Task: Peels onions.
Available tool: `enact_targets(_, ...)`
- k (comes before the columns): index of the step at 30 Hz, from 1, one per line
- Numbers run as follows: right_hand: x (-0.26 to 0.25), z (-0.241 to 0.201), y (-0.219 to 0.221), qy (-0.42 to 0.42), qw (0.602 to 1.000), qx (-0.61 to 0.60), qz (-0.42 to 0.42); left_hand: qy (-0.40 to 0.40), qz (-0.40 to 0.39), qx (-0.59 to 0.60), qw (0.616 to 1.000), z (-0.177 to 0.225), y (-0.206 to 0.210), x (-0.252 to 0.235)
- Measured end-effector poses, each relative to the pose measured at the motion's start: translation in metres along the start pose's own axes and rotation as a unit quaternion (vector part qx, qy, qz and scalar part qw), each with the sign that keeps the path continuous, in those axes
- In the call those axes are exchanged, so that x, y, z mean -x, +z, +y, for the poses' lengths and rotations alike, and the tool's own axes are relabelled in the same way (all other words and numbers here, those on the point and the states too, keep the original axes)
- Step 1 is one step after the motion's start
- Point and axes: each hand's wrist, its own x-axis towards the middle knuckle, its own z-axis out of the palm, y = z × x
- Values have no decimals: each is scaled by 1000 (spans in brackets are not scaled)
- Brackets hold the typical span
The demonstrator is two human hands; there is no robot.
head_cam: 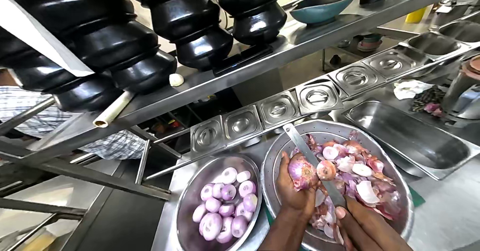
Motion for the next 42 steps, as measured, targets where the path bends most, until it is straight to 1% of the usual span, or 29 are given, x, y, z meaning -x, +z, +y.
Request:
enact_targets(3, -4, -6, 1, -8, 1000, -14, -3, 13, -15, 13, 1000, -3, -2, -1)
enact_targets(6, -9, -11, 0, -21, 999, -38, -6, 40, -55, 3, 998, -8, -1, 0)
enact_targets(9, -13, -16, 0, -15, 998, -65, -10, 55, -68, -6, 996, -9, 2, 1)
enact_targets(14, -19, -23, 1, -8, 995, -99, -1, 16, -124, -25, 992, -11, 0, 1)
enact_targets(16, -18, -20, 4, -2, 994, -107, 5, 2, -109, -30, 994, -10, 0, -2)
enact_targets(19, -8, -12, 11, 11, 996, -93, -13, -10, -56, -37, 998, 1, 2, -14)
enact_targets(22, -4, -9, 13, 31, 992, -119, -31, -10, -52, -36, 998, 7, 0, -22)
enact_targets(25, -9, -12, 13, 41, 988, -144, -26, -14, -65, -71, 995, 0, -2, -17)
enact_targets(27, -16, -17, 12, 29, 986, -161, -22, -28, -68, -97, 993, -10, 0, -9)
enact_targets(30, -16, -18, 14, 36, 984, -168, -54, -67, -70, -75, 992, -8, -2, -14)
enact_targets(31, -12, -17, 16, 37, 982, -172, -68, -77, -63, -64, 993, -2, -5, -20)
enact_targets(33, -6, -13, 17, 45, 971, -221, -73, -64, -22, -68, 995, 9, -6, -30)
enact_targets(35, -6, -10, 11, 69, 939, -332, -62, -62, 11, -63, 996, 15, -5, -34)
enact_targets(36, -9, -7, 7, 80, 912, -396, -67, -69, 18, -51, 996, 16, -4, -33)
enact_targets(37, -12, -2, 2, 89, 876, -465, -87, -80, 26, -37, 996, 15, -3, -32)
enact_targets(38, -15, 4, -2, 88, 829, -537, -127, -90, 36, -24, 995, 14, -1, -30)
enact_targets(39, -19, 11, -4, 73, 773, -605, -174, -101, 37, -12, 994, 12, -1, -28)
enact_targets(40, -21, 15, -4, 56, 726, -652, -211, -117, 28, -3, 993, 9, -2, -27)
enact_targets(41, -23, 18, -3, 37, 689, -683, -238, -136, 5, 3, 991, 6, -4, -27)
enact_targets(42, -24, 20, -2, 20, 660, -705, -259, -158, -21, 5, 987, 3, -6, -27)
